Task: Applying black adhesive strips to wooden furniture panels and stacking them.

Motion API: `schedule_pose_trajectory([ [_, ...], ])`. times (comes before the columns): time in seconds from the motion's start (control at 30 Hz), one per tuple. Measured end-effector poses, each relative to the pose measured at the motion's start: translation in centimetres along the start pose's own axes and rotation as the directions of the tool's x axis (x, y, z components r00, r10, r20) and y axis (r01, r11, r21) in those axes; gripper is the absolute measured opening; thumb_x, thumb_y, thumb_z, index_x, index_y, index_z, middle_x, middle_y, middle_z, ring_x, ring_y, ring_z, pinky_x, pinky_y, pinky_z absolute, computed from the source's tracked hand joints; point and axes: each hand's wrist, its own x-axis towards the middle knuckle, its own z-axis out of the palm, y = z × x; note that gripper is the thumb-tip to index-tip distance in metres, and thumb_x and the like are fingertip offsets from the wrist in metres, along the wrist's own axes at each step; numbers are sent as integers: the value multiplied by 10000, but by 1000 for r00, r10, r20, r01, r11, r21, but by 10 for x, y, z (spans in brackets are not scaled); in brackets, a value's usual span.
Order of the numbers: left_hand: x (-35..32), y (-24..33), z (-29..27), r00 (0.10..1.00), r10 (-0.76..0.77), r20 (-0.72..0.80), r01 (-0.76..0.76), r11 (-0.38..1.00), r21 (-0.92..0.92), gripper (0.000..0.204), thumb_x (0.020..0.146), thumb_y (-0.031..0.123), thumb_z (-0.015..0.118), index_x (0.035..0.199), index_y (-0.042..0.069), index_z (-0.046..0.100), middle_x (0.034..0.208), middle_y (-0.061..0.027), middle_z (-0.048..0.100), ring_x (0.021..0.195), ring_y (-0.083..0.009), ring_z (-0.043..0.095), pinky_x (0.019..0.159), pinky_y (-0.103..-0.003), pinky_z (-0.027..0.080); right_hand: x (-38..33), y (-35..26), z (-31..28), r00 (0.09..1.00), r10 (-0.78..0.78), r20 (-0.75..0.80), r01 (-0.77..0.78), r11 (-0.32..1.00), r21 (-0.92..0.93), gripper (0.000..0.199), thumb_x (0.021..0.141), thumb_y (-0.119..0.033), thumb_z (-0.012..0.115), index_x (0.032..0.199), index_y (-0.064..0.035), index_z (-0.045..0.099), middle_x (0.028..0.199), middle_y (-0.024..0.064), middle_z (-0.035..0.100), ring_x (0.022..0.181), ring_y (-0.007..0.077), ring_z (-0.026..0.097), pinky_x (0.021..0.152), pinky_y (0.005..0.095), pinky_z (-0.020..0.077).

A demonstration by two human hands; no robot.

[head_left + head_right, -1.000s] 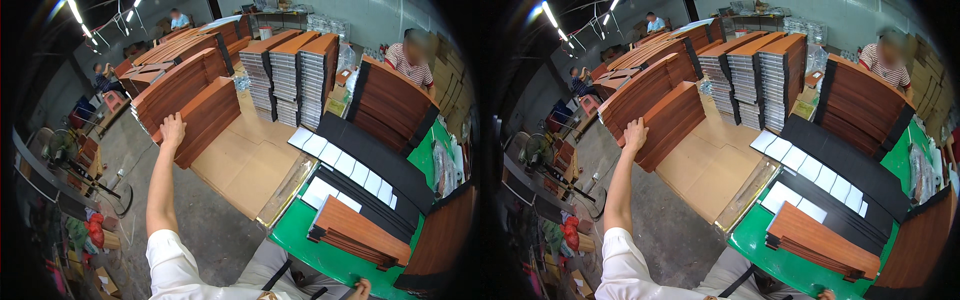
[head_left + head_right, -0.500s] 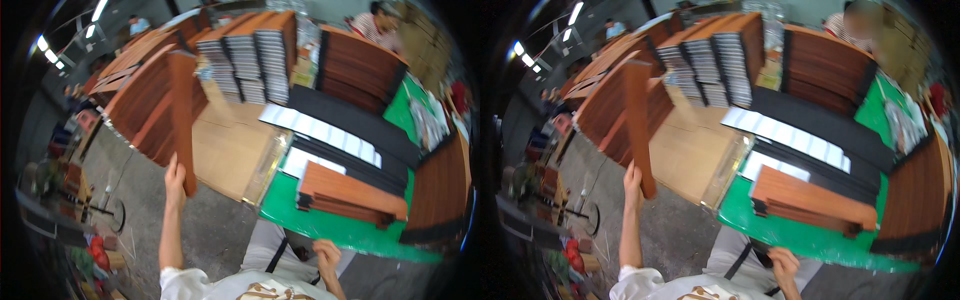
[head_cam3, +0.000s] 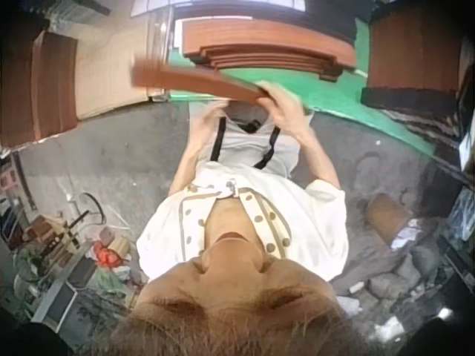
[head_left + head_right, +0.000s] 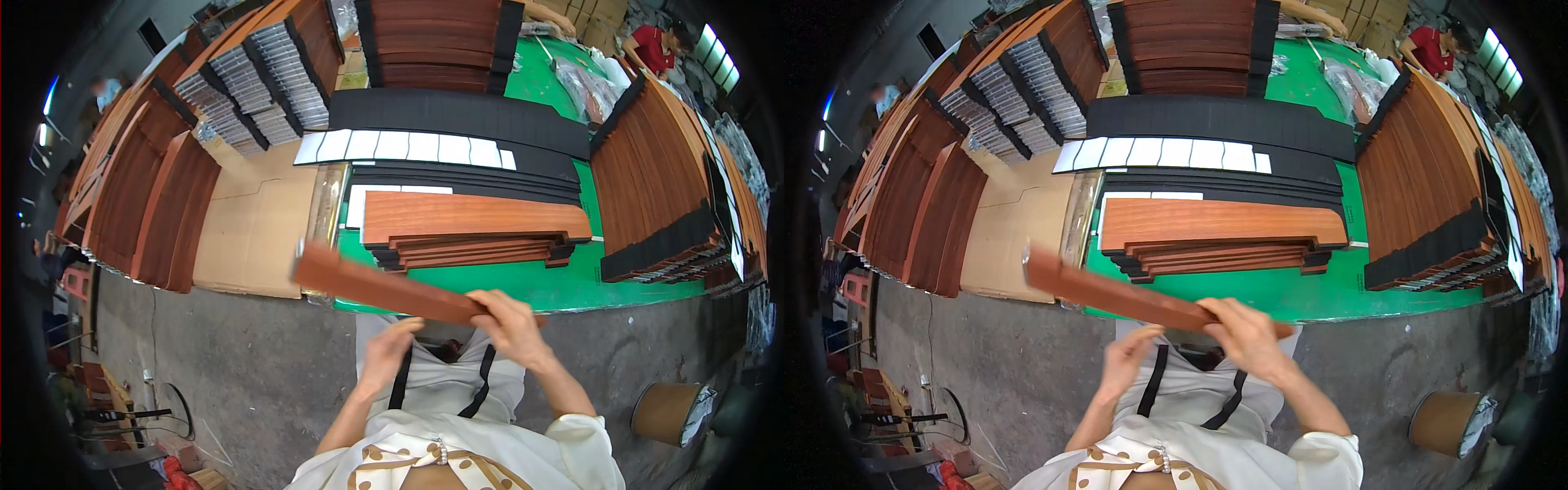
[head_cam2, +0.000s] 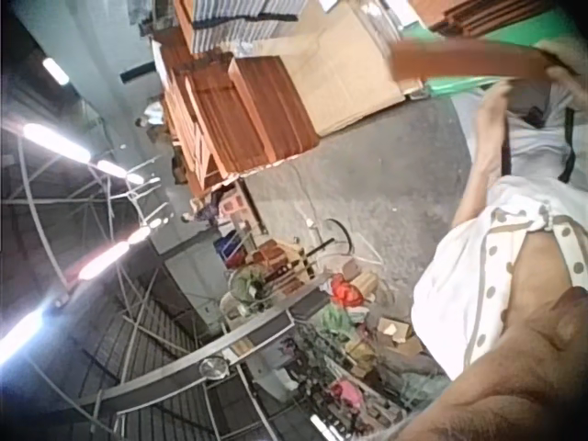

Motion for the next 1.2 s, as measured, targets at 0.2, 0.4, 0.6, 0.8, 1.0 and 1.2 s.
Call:
schedule_pose_trajectory([
  [0.2, 10, -1, -31, 846, 228, -482, -176, 973, 150, 324, 944, 137, 474, 1236, 1, 505, 1178, -117, 543, 1093, -219, 530, 934, -343, 409, -17, 43, -38, 981, -184, -67, 145, 911, -385, 324, 704, 13, 668, 1015, -46, 601, 896, 109, 642, 785, 286, 608, 678, 377, 460],
  [0.4, 52, 23, -23, 840, 445, -310, -283, 847, 450, 359, 916, 200, 545, 1208, -7, 521, 1189, -151, 551, 1112, -320, 510, 940, -388, 405, -10, 78, -50, 978, -207, -18, 174, 864, -473, 323, 696, -4, 681, 1009, -33, 609, 890, 107, 640, 810, 288, 602, 715, 378, 453],
  [0.6, 74, 22, -12, 775, 614, -151, -374, 637, 674, 248, 747, -69, 647, 972, 33, 644, 968, -122, 592, 962, -289, 534, 862, -382, 425, -11, 100, -52, 995, -92, 25, 92, 855, -511, 353, 724, -58, 683, 1066, -39, 597, 969, 101, 639, 879, 283, 598, 771, 381, 461],
  [0.8, 65, 21, -13, 803, 578, -146, -329, 634, 700, 294, 734, -68, 648, 1007, 39, 633, 1030, -133, 560, 987, -301, 523, 866, -384, 421, 5, 60, -75, 991, -122, 53, 132, 951, -279, 375, 743, -85, 697, 1103, -20, 615, 1080, 131, 642, 1001, 297, 608, 849, 364, 495],
  [1.0, 68, 27, -16, 790, 608, -79, -372, 577, 728, 376, 734, -68, 639, 1092, 23, 572, 1064, -153, 543, 1001, -326, 518, 871, -415, 418, 93, 42, -145, 989, -143, -36, 139, 984, -108, 177, 820, -67, 635, 983, -3, 663, 942, 118, 678, 845, 252, 662, 720, 325, 521],
  [1.2, 80, 32, -51, 585, 783, -213, -455, 534, 713, 239, 866, -2, 540, 1105, -7, 552, 1100, -157, 547, 1048, -312, 527, 935, -413, 403, 211, 154, -154, 996, -59, 69, 88, 821, -563, 180, 824, -53, 580, 980, -17, 662, 957, 157, 657, 878, 317, 633, 753, 367, 509],
])
